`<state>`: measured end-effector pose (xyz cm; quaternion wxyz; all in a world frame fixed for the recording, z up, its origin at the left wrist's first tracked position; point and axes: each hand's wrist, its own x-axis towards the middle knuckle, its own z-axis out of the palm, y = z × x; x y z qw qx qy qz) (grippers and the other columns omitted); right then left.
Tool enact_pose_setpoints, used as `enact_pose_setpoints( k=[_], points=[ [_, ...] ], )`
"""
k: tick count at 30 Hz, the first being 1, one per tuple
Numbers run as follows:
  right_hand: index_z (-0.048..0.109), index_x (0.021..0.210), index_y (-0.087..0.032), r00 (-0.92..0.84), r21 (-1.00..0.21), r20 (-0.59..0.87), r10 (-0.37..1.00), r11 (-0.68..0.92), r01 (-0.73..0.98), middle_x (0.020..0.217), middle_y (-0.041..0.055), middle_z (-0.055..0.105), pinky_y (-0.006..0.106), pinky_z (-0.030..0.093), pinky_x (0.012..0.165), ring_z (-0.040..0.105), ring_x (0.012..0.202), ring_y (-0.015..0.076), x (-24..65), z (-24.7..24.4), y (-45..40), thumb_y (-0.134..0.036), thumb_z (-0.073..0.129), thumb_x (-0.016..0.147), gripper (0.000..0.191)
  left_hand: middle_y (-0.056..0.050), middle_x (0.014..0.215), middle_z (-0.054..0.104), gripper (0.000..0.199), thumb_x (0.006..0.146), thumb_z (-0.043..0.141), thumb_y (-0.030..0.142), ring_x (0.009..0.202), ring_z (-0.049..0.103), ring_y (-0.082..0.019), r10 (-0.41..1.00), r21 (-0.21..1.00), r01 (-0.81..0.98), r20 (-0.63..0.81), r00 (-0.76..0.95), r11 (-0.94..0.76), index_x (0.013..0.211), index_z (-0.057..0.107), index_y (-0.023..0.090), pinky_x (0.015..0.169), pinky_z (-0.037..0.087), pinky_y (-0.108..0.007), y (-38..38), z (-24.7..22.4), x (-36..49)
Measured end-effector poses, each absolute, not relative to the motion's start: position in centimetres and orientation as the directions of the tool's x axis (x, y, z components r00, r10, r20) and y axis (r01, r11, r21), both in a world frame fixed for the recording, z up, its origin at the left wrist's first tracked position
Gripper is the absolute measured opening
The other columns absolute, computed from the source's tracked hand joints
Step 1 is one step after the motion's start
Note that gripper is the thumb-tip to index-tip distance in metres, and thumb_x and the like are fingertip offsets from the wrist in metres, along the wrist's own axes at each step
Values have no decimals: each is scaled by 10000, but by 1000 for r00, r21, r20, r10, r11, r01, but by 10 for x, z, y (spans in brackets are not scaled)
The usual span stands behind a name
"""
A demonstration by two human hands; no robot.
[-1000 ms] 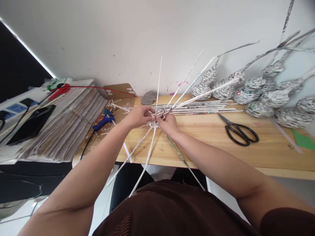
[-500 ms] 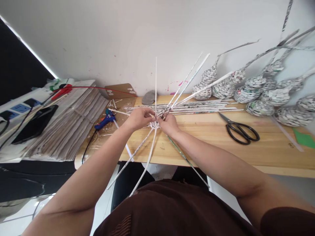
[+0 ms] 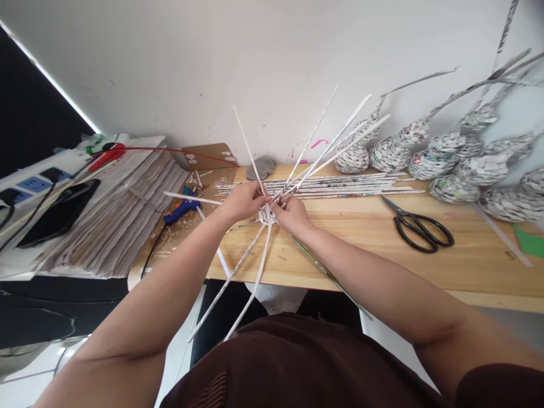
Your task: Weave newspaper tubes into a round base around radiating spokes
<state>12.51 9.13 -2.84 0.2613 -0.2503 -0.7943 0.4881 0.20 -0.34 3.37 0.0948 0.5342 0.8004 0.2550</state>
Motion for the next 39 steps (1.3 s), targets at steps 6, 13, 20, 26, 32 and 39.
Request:
enact_pose_setpoints(
  k=[6, 13, 20, 26, 32, 39],
  points=[
    [645, 649, -172, -736, -899, 161, 658, 405, 166, 608, 14, 631, 251, 360, 576, 573, 613, 157, 126, -26, 89, -324, 597, 820, 234, -18, 675, 646, 223, 712, 692, 402, 635, 606, -189, 927, 615, 734, 12, -375, 289, 786, 638, 198, 623, 438, -288, -3, 36, -2],
    [651, 666, -175, -737, -902, 157, 657, 400, 164, 650, 19, 659, 252, 386, 597, 585, 629, 161, 126, -28, 90, -285, 590, 808, 190, -5, 592, 613, 219, 617, 761, 322, 521, 546, -142, 905, 743, 595, -35, -424, 307, 676, 600, 186, 516, 389, -255, -5, 38, -3],
    [622, 689, -181, -720, -922, 167, 674, 366, 128, 638, 1, 628, 252, 383, 600, 568, 629, 154, 126, -29, 90, -287, 579, 796, 157, 17, 576, 598, 205, 636, 722, 334, 564, 539, -140, 913, 668, 696, 58, -403, 265, 656, 586, 182, 538, 379, -248, -5, 36, -2],
    [635, 722, -183, -690, -925, 157, 707, 351, 149, 672, 6, 646, 269, 408, 641, 582, 660, 165, 126, -28, 90, -275, 585, 781, 121, 3, 596, 621, 225, 630, 729, 366, 592, 569, -155, 899, 676, 681, 62, -434, 282, 665, 599, 186, 571, 418, -261, -2, 30, -3],
    [637, 739, -184, -698, -939, 150, 701, 322, 122, 651, 0, 639, 267, 425, 619, 580, 627, 160, 125, -32, 91, -310, 591, 780, 140, -28, 674, 675, 235, 570, 762, 303, 676, 646, -208, 884, 805, 521, -9, -468, 284, 734, 650, 179, 635, 485, -304, 3, 23, -8],
    [620, 787, -186, -680, -968, 123, 723, 237, 77, 653, -7, 641, 258, 443, 613, 584, 617, 147, 122, -36, 91, -384, 625, 763, 200, -4, 630, 653, 174, 580, 741, 275, 628, 616, -171, 850, 761, 582, 80, -521, 286, 671, 629, 177, 607, 452, -277, -3, 31, -6]
  ],
)
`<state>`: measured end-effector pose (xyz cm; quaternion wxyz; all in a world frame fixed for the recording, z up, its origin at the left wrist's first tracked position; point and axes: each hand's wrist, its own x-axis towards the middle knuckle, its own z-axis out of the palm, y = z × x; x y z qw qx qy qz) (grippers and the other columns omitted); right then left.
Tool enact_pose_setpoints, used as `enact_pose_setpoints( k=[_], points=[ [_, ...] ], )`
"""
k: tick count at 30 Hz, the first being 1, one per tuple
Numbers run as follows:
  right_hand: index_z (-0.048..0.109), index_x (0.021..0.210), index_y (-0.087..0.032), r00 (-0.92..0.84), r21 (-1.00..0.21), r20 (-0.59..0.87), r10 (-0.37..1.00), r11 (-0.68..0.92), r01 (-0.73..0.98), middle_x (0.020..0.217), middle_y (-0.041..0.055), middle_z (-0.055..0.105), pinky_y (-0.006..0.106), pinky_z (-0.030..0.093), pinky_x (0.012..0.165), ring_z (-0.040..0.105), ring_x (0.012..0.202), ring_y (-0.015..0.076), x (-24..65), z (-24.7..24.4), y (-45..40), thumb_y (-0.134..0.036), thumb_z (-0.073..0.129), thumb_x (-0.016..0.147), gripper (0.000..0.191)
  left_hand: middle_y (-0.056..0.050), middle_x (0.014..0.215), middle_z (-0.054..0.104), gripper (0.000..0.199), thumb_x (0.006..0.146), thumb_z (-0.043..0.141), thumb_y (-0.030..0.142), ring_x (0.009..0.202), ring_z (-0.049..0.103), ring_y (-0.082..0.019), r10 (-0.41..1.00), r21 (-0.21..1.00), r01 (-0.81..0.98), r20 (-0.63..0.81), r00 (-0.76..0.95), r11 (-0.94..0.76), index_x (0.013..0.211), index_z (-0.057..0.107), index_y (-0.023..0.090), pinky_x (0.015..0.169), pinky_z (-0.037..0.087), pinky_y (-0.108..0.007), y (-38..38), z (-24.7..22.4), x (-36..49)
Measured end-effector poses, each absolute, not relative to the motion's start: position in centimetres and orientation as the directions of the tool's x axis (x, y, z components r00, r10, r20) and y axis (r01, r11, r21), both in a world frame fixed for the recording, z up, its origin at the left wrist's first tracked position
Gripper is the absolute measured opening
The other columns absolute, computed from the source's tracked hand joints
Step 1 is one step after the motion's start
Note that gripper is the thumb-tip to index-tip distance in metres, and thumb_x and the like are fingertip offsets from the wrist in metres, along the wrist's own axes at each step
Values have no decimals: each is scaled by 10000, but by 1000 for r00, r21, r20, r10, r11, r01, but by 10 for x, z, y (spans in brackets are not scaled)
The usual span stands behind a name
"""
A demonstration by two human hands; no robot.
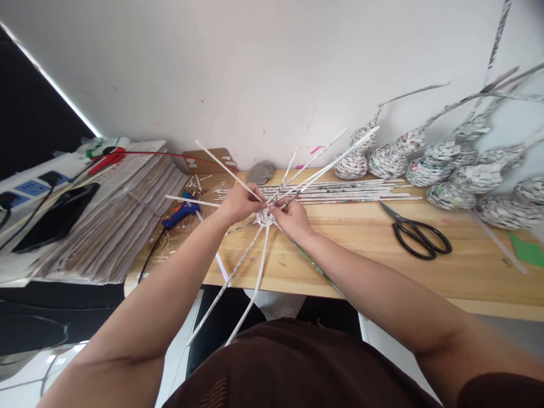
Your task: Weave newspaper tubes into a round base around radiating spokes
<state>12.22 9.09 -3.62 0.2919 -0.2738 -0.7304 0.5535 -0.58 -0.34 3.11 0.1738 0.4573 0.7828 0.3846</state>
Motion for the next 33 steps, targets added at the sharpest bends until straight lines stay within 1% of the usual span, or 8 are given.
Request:
enact_pose_setpoints(
  k=[7, 13, 18, 21, 25, 27, 30, 33],
  points=[
    [631, 751, -180, -660, -966, 103, 744, 232, 112, 658, 18, 662, 261, 442, 600, 596, 614, 152, 122, -36, 90, -445, 627, 777, 266, -22, 696, 691, 335, 576, 768, 256, 695, 664, -201, 849, 810, 519, 50, -527, 274, 888, 679, 173, 672, 506, -313, -4, 24, -11],
    [593, 802, -197, -666, -990, 138, 733, 124, -69, 705, 12, 687, 263, 480, 594, 626, 616, 156, 117, -44, 92, -483, 631, 766, 291, -31, 688, 697, 163, 597, 743, 242, 665, 661, -199, 849, 824, 476, -11, -528, 307, 744, 725, 174, 641, 520, -308, -1, 28, -6],
    [579, 861, -207, -644, -979, 162, 747, 40, -200, 789, 11, 694, 267, 520, 645, 650, 699, 156, 115, -42, 90, -466, 664, 735, 300, -23, 640, 661, 158, 582, 760, 196, 603, 635, -169, 827, 927, 233, -125, -548, 295, 726, 704, 162, 627, 558, -321, 0, 31, -1],
    [575, 887, -210, -671, -977, 115, 733, -40, -211, 784, 8, 693, 269, 527, 607, 650, 670, 156, 115, -39, 88, -461, 682, 712, 324, -23, 648, 664, 176, 564, 778, 178, 616, 640, -161, 821, 941, 177, -149, -552, 289, 713, 688, 150, 670, 573, -334, 0, 33, -2],
    [578, 885, -207, -768, -983, -3, 641, -141, -114, 669, -2, 673, 251, 477, 462, 619, 527, 155, 120, -30, 86, -466, 711, 703, 343, -17, 637, 664, 203, 539, 790, 158, 619, 642, -161, 794, 949, 167, -117, -596, 266, 705, 673, 144, 697, 579, -348, 1, 35, -5],
    [592, 898, -196, -811, -970, -51, 583, -222, -99, 683, 18, 685, 245, 457, 418, 617, 494, 155, 123, -24, 86, -505, 683, 741, 358, -21, 652, 675, 219, 533, 797, 165, 631, 646, -164, 787, 955, 168, -95, -610, 245, 715, 676, 143, 705, 581, -352, 0, 37, -7],
    [622, 919, -166, -883, -905, -111, 455, -413, -99, 756, 68, 713, 257, 486, 430, 647, 515, 164, 126, -18, 89, -590, 581, 811, 439, -30, 685, 690, 266, 512, 827, 199, 654, 655, -168, 774, 964, 152, -77, -629, 220, 727, 681, 141, 724, 584, -359, -3, 42, -12],
    [642, 1002, -175, -938, -860, -91, 333, -501, -94, 841, 67, 724, 269, 530, 488, 675, 571, 164, 126, -17, 91, -536, 626, 802, 413, -35, 705, 692, 330, 469, 869, 207, 672, 664, -166, 740, 976, 102, -76, -669, 193, 729, 680, 133, 751, 587, -360, -7, 46, -20]
  ],
)
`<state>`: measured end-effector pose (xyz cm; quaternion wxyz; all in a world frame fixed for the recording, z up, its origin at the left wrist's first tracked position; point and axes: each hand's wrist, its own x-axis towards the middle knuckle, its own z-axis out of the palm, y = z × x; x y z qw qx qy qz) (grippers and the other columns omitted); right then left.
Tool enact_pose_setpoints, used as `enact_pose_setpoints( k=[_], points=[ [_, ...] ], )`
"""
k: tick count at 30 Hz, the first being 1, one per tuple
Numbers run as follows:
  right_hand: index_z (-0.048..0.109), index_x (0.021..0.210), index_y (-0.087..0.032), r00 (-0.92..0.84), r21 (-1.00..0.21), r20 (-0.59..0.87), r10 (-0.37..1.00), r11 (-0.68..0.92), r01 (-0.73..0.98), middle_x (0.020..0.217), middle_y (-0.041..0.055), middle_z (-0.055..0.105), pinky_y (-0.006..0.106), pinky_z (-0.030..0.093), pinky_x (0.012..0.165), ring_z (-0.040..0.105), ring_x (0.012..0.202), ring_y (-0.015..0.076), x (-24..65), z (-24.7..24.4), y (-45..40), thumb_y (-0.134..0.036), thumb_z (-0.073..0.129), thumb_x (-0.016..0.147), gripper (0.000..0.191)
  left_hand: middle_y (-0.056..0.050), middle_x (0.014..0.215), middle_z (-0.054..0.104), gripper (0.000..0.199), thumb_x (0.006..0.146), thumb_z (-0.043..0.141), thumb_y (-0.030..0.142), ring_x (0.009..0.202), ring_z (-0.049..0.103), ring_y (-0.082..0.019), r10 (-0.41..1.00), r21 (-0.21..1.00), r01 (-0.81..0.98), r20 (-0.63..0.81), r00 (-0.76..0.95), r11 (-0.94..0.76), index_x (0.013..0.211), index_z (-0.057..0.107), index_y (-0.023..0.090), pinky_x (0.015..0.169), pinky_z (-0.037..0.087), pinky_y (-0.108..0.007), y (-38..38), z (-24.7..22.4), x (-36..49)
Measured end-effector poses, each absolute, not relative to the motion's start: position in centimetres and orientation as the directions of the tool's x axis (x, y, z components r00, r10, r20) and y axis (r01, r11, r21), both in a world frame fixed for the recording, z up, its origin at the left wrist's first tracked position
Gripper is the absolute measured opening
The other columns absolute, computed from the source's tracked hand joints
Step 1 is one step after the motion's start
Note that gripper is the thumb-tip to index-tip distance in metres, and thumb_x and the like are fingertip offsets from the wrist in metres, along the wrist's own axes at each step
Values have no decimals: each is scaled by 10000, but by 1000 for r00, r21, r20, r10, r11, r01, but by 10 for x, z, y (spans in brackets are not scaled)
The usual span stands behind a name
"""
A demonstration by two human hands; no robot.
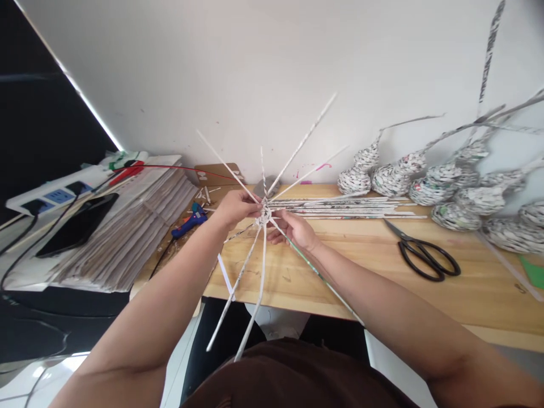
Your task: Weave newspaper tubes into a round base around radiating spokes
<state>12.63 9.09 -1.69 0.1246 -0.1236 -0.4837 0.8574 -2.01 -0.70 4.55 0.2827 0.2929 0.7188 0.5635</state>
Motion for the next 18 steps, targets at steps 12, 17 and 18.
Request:
enact_pose_setpoints(
  k=[12, 17, 18],
  points=[
    [612, 776, -202, -726, -974, 104, 679, -77, -213, 633, -20, 604, 244, 460, 460, 542, 510, 124, 120, -26, 93, -535, 639, 765, 335, -19, 691, 680, 239, 535, 843, 115, 665, 661, -133, 712, 989, -72, -142, -688, 127, 716, 686, 122, 776, 588, -321, 20, 31, 1],
    [622, 652, -187, -655, -963, 7, 755, -170, -207, 546, -24, 583, 238, 442, 458, 514, 475, 116, 115, -31, 107, -522, 645, 733, 345, -12, 673, 675, 244, 511, 863, 152, 647, 643, -128, 724, 991, -26, -112, -681, 129, 682, 690, 130, 765, 588, -317, 33, 26, 11],
    [640, 672, -183, -658, -950, -15, 753, -217, -227, 560, -21, 600, 238, 437, 457, 518, 481, 116, 115, -32, 108, -515, 664, 712, 335, -13, 672, 676, 249, 505, 866, 155, 643, 640, -127, 726, 991, -25, -115, -678, 133, 680, 691, 130, 759, 588, -315, 33, 26, 11]
  ],
)
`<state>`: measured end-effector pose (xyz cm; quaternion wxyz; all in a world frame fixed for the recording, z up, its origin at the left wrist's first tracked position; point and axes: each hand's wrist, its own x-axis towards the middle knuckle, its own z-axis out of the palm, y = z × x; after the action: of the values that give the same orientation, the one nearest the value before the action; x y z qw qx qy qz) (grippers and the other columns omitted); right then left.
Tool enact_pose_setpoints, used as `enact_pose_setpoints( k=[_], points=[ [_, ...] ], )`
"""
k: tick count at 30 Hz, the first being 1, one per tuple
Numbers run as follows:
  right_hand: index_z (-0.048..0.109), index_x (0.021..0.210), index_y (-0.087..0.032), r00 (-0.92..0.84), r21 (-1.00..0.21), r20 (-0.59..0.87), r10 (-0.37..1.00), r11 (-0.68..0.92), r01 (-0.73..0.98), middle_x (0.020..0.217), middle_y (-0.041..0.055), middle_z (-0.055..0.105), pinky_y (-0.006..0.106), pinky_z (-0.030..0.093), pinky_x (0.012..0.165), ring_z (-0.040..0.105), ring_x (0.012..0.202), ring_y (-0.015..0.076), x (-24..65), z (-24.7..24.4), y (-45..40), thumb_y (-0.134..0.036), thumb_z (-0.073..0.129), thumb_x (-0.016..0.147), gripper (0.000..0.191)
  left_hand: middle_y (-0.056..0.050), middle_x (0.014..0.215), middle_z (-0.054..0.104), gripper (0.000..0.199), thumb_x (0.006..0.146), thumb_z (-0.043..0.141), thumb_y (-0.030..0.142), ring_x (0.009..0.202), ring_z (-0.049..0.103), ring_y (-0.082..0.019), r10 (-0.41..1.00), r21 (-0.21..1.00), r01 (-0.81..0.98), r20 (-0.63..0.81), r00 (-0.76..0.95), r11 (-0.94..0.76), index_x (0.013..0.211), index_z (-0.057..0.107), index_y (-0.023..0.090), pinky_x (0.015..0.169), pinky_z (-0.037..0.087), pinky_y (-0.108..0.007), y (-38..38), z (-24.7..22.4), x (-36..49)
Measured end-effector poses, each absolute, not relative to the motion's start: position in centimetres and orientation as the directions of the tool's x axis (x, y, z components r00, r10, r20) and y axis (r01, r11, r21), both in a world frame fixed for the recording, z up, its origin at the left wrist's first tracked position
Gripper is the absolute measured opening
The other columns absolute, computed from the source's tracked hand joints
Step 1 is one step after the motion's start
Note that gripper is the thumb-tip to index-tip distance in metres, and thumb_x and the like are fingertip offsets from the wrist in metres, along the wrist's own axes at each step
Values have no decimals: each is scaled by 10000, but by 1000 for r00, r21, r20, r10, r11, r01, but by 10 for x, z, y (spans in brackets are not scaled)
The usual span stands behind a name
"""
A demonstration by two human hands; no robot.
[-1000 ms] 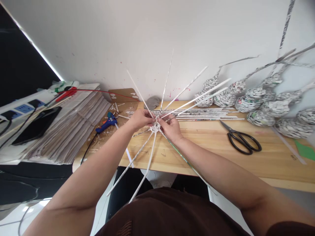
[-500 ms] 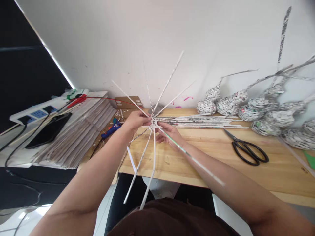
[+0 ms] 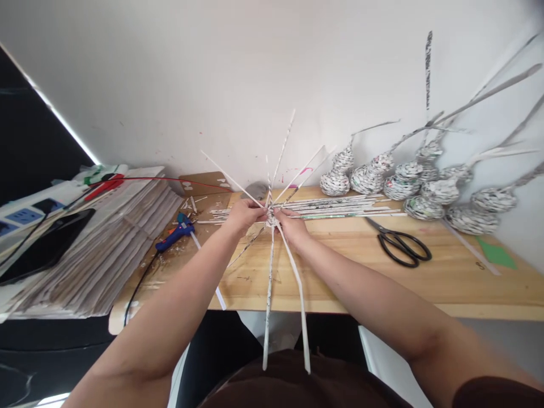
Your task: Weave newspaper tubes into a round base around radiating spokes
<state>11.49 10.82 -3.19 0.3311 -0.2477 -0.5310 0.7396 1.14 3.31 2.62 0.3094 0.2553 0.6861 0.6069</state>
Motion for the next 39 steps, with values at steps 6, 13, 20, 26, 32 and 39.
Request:
enact_pose_setpoints(
  k=[6, 13, 20, 26, 32, 39],
  points=[
    [675, 733, -172, -693, -853, -72, 717, -405, -330, 620, -14, 659, 248, 462, 501, 567, 528, 124, 115, -31, 111, -429, 806, 555, 339, -20, 698, 685, 268, 480, 859, 159, 659, 648, -138, 738, 992, -30, -113, -666, 124, 693, 700, 131, 736, 586, -309, 27, 26, 10],
    [737, 768, -172, -726, -844, -50, 686, -417, -336, 663, 5, 705, 271, 472, 569, 601, 588, 138, 118, -28, 110, -347, 838, 520, 320, -20, 613, 655, 245, 473, 832, 163, 595, 623, -136, 775, 987, 53, -88, -625, 155, 666, 691, 113, 652, 571, -291, 24, 28, 7],
    [750, 823, -179, -719, -890, 0, 695, -328, -316, 711, 8, 725, 246, 411, 520, 588, 577, 127, 119, -28, 113, -372, 823, 556, 338, -23, 605, 651, 147, 532, 771, 154, 592, 619, -135, 778, 984, 71, -82, -622, 161, 647, 687, 119, 640, 557, -281, 25, 29, 6],
    [752, 868, -181, -744, -914, 50, 666, -270, -303, 684, 4, 713, 249, 403, 524, 575, 558, 126, 119, -28, 112, -376, 797, 583, 348, -18, 569, 630, 132, 550, 748, 133, 555, 602, -137, 768, 968, 147, -66, -637, 205, 653, 666, 119, 606, 553, -288, 24, 28, 7],
    [696, 761, -179, -698, -921, 38, 715, -246, -301, 630, -7, 677, 252, 380, 506, 554, 534, 128, 117, -31, 112, -366, 791, 580, 277, -25, 581, 639, 170, 530, 775, 159, 565, 605, -142, 803, 963, 178, -60, -593, 203, 667, 682, 121, 593, 551, -279, 24, 28, 4],
    [648, 750, -178, -611, -941, 140, 779, -89, -328, 674, 1, 664, 260, 436, 567, 572, 592, 133, 113, -36, 115, -350, 741, 648, 220, -13, 619, 646, 241, 485, 821, 221, 599, 617, -143, 764, 987, 84, -53, -643, 139, 659, 677, 137, 601, 551, -270, 24, 23, 11]
  ],
)
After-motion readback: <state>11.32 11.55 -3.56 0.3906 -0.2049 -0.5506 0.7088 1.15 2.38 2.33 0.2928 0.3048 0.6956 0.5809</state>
